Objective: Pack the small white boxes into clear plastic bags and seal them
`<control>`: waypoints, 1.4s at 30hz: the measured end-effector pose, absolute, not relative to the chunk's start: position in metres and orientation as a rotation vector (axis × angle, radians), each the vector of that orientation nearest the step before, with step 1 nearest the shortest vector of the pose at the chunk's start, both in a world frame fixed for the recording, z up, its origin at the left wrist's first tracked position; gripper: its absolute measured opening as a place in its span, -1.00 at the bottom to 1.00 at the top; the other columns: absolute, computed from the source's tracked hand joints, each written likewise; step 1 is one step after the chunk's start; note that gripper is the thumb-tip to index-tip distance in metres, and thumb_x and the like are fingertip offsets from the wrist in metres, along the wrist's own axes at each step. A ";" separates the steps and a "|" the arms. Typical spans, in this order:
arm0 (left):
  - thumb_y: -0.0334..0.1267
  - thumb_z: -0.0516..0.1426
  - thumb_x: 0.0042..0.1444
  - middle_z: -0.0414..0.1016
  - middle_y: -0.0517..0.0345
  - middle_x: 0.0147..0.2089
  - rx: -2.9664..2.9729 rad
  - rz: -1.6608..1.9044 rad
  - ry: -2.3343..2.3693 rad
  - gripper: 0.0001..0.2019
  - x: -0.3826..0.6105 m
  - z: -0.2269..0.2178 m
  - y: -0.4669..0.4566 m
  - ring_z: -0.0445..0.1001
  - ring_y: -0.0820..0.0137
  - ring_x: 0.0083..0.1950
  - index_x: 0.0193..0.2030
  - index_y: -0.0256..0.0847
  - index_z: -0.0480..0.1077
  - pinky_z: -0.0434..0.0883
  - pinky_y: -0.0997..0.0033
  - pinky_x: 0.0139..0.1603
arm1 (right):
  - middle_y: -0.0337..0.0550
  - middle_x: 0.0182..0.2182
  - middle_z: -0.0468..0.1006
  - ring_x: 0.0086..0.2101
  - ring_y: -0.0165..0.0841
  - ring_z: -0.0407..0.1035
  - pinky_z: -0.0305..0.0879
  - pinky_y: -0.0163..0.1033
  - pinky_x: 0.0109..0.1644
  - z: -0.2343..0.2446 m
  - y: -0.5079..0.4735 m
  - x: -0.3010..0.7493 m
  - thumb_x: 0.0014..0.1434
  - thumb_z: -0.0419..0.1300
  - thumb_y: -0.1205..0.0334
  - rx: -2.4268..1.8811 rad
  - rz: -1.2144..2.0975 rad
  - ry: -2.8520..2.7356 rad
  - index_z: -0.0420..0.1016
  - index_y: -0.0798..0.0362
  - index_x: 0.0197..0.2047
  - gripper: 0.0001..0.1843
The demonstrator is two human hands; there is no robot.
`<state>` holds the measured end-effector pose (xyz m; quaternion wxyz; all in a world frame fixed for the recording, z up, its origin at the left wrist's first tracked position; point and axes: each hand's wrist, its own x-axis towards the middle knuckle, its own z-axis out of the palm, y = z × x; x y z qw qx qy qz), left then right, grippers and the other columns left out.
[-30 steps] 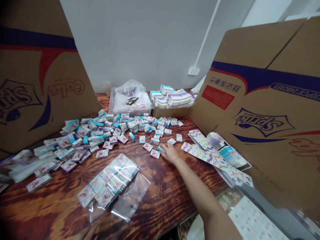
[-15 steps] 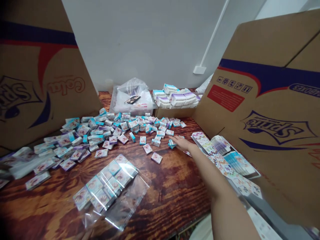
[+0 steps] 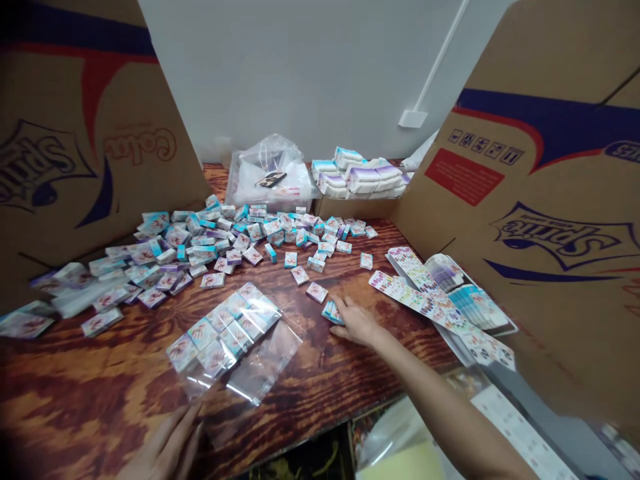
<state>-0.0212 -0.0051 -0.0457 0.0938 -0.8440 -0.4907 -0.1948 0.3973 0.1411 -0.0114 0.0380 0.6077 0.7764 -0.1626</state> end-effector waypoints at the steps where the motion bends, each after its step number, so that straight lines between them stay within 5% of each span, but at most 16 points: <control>1: -0.31 -0.09 0.23 0.50 0.02 -0.03 -2.510 -0.544 -1.453 -0.64 -0.020 -0.040 -0.005 0.52 0.36 -0.12 0.14 -0.18 0.25 0.48 0.45 -0.14 | 0.05 -0.03 0.31 -0.14 -0.16 0.37 0.24 -0.21 -0.16 -0.009 0.134 0.396 0.05 0.21 0.10 1.870 -0.543 2.412 -0.13 0.01 0.32 -0.13; 6: -0.35 -0.10 0.22 0.49 -0.03 -0.03 -2.480 -0.488 -1.418 -0.70 -0.016 -0.032 -0.006 0.52 0.34 -0.11 0.03 -0.25 0.31 0.47 0.44 -0.11 | 0.03 -0.01 0.32 -0.03 -0.20 0.29 0.23 -0.13 0.02 -0.001 0.121 0.410 0.21 0.04 0.20 1.877 -0.549 2.652 0.00 0.00 0.30 -0.39; 14: -0.35 -0.10 0.23 0.47 -0.08 -0.04 -2.451 -0.463 -1.446 -0.69 -0.016 -0.041 -0.011 0.52 0.33 -0.15 0.04 -0.29 0.31 0.48 0.42 -0.16 | -0.04 -0.05 0.37 -0.04 -0.24 0.32 0.31 -0.12 0.03 -0.023 0.115 0.411 0.25 0.05 0.15 1.959 -0.335 2.858 0.24 -0.06 0.16 -0.59; 26: -0.40 -0.09 0.21 0.45 -0.10 -0.03 -2.450 -0.449 -1.477 -0.67 -0.010 -0.033 -0.014 0.50 0.33 -0.15 0.07 -0.33 0.30 0.45 0.42 -0.15 | 0.01 -0.06 0.33 -0.06 -0.22 0.33 0.34 -0.08 0.03 -0.049 0.118 0.403 0.26 0.01 0.14 1.998 -0.161 3.013 0.23 -0.05 0.18 -0.58; 33: -0.33 -0.07 0.24 0.45 -0.07 -0.07 -2.403 -0.077 -1.657 -0.68 0.013 -0.009 -0.017 0.46 0.28 -0.20 0.09 -0.21 0.32 0.44 0.34 -0.30 | 0.01 -0.09 0.31 -0.06 -0.18 0.32 0.31 -0.04 0.05 -0.052 0.106 0.392 0.25 0.00 0.09 2.160 -0.208 3.014 0.21 -0.05 0.20 -0.55; 36: -0.26 -0.05 0.25 0.44 -0.09 -0.08 -2.389 -0.053 -1.704 -0.67 0.017 -0.011 -0.016 0.45 0.27 -0.18 0.11 -0.27 0.30 0.43 0.32 -0.27 | 0.04 -0.03 0.27 -0.02 -0.17 0.29 0.29 -0.05 0.07 -0.025 0.081 0.361 0.25 0.02 0.13 2.205 -0.372 3.042 0.20 -0.05 0.21 -0.54; 42: -0.36 -0.05 0.23 0.44 -0.16 -0.08 -2.390 -0.145 -1.671 -0.65 0.013 -0.021 -0.022 0.43 0.23 -0.14 0.13 -0.42 0.24 0.41 0.26 -0.17 | 0.00 0.00 0.23 0.02 -0.24 0.24 0.30 -0.15 0.07 -0.001 0.039 0.263 0.23 0.05 0.25 1.292 -0.972 3.239 0.18 -0.09 0.24 -0.50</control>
